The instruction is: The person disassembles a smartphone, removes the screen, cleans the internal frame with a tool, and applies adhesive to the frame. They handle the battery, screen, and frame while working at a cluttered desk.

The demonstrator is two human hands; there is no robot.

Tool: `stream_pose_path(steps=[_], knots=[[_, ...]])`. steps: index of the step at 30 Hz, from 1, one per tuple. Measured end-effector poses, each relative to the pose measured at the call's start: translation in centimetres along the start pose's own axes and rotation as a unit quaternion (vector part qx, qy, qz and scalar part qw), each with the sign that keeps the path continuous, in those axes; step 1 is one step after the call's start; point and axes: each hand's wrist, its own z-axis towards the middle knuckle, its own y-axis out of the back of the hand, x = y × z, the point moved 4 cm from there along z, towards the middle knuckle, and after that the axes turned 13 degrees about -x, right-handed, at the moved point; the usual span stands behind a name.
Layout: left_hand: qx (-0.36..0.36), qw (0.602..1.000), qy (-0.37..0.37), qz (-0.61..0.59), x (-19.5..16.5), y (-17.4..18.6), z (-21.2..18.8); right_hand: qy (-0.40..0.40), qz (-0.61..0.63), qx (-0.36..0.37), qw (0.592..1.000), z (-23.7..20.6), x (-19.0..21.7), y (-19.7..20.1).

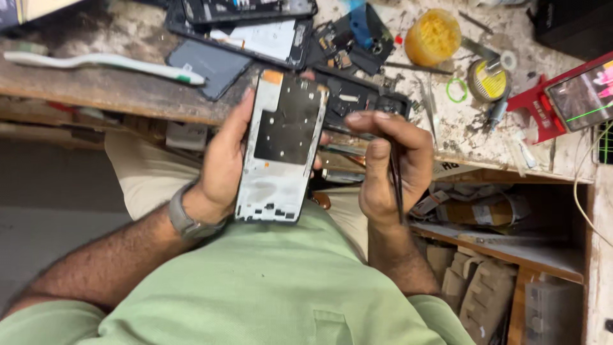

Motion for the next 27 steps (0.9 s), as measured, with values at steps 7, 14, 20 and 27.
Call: stream_pose_path(steps=[7,14,20,27], knots=[[-0.177,0.973,0.008,-0.148,-0.3,2.9,1.2,0.245,-0.233,0.261,0.904,-0.4,0.4,-3.5],[0.126,0.986,-0.066,-0.091,-1.1,1.9,1.6,0.26,-0.296,0.308,0.866,2.1,1.1,-5.5],[0.064,0.994,-0.084,-0.004,-1.4,2.0,2.4,0.29,-0.255,0.471,0.793,0.7,2.1,-6.8],[-0.043,0.994,-0.09,0.035,-1.0,2.6,3.3,0.306,-0.295,0.373,0.825,1.5,0.5,-5.3]])
